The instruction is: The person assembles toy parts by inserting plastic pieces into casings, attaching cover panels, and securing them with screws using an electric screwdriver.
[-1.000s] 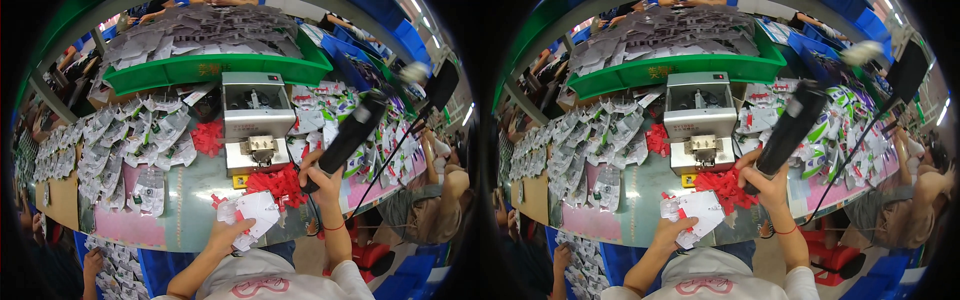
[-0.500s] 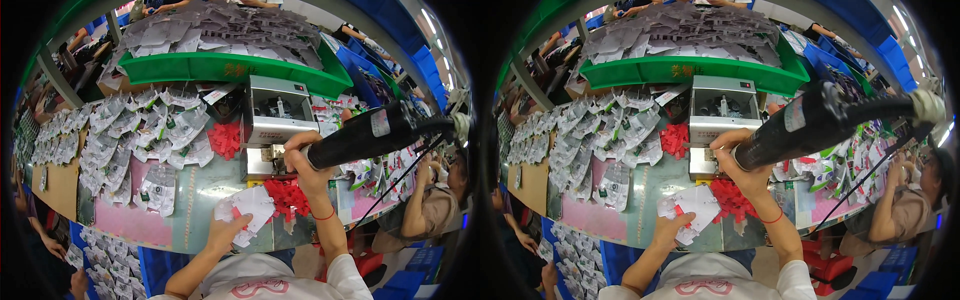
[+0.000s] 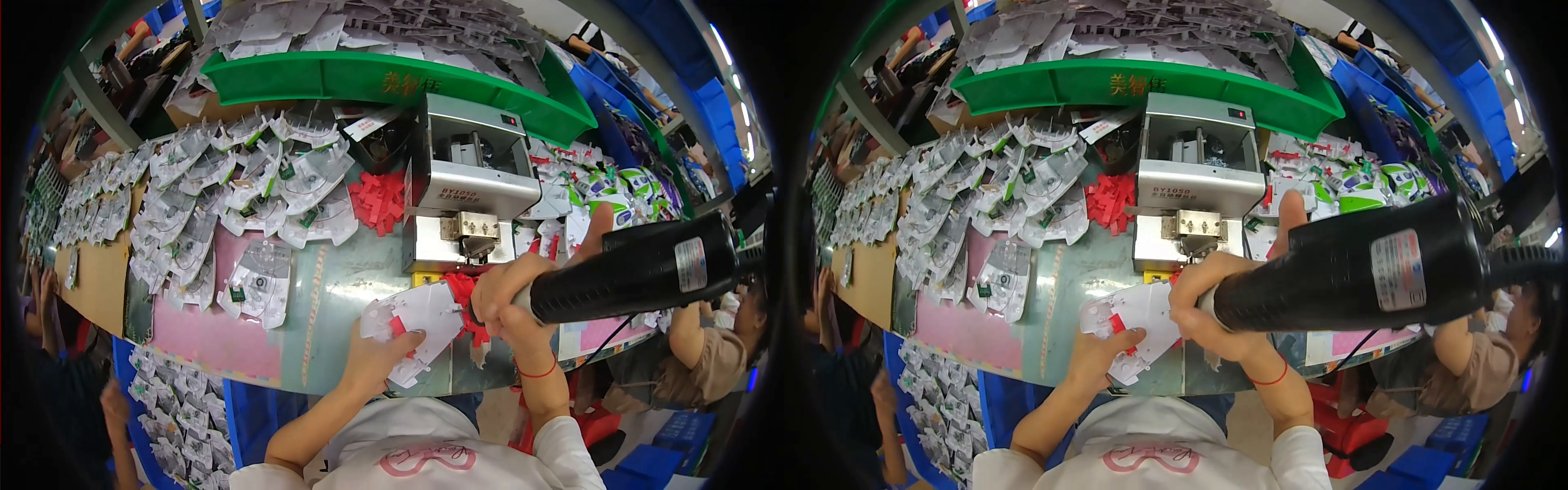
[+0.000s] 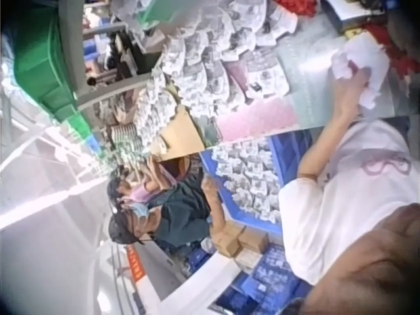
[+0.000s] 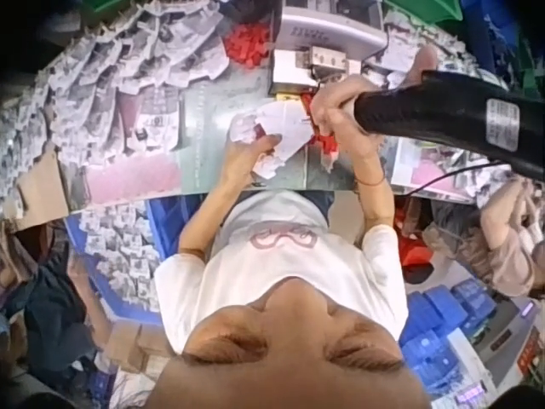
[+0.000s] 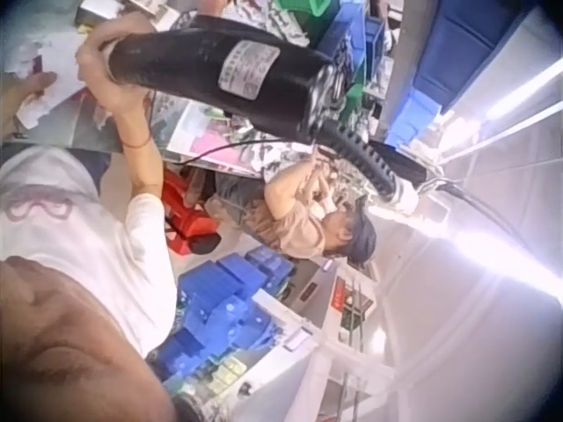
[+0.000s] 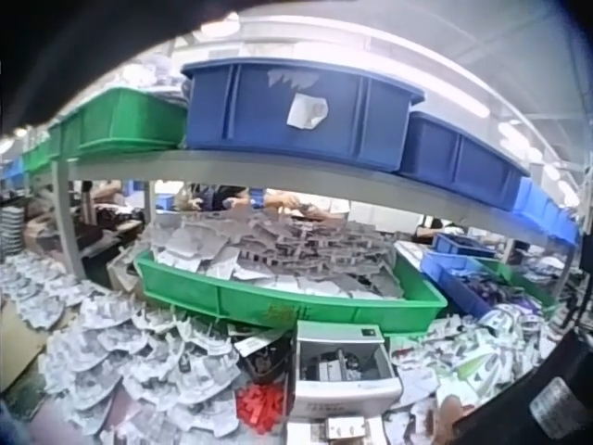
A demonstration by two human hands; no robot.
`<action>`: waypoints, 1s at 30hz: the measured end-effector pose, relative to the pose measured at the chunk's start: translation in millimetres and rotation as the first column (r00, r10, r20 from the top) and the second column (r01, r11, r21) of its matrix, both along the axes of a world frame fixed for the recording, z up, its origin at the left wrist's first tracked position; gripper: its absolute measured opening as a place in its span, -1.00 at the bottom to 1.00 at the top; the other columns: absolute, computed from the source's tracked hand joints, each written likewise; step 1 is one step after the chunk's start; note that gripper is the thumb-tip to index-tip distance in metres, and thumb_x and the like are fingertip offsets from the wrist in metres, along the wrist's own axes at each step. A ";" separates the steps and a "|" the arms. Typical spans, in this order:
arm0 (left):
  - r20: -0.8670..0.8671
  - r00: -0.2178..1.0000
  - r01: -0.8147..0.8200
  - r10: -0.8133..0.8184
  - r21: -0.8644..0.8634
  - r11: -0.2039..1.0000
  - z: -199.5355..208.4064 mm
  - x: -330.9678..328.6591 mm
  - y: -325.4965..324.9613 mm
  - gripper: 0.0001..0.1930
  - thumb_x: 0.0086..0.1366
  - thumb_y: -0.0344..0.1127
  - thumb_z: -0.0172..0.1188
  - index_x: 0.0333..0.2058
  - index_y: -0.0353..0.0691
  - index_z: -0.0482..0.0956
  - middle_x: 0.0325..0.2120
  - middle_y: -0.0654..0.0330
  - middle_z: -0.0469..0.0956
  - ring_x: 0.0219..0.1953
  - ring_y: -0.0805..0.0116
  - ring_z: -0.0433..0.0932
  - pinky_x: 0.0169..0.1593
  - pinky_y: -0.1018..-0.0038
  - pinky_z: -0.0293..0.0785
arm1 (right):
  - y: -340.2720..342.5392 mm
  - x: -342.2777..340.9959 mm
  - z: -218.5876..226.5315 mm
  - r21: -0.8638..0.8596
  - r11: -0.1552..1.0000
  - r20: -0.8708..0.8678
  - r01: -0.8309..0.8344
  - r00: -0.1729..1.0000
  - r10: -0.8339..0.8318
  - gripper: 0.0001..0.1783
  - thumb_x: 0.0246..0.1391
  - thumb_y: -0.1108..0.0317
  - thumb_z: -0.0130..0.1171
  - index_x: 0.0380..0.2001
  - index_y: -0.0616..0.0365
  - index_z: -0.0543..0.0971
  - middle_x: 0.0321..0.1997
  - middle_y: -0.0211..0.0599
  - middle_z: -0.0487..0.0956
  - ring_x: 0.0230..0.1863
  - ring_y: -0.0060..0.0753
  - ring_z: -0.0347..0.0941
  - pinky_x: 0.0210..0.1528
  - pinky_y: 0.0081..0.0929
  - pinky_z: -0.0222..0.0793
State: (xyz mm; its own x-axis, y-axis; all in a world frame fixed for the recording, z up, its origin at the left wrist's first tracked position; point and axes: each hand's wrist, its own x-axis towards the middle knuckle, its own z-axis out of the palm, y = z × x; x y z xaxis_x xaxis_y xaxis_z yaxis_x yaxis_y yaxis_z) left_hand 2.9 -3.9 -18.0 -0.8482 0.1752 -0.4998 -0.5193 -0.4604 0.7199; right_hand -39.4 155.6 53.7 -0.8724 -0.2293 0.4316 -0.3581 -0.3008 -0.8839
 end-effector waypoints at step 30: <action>-0.068 0.967 0.242 -0.244 -0.036 0.970 1.1 -5.5 -1.4 -0.58 -0.15 -0.52 0.28 -0.21 -0.34 0.46 -0.38 0.17 0.54 -0.40 0.44 0.52 -0.30 0.51 0.46 | 15.5 -5.6 6.0 0.113 0.991 -0.102 -0.064 0.992 0.076 -0.85 -0.19 0.39 0.20 -0.64 0.15 0.44 -0.64 -0.28 0.46 -0.57 -0.34 0.39 -0.45 -0.42 0.31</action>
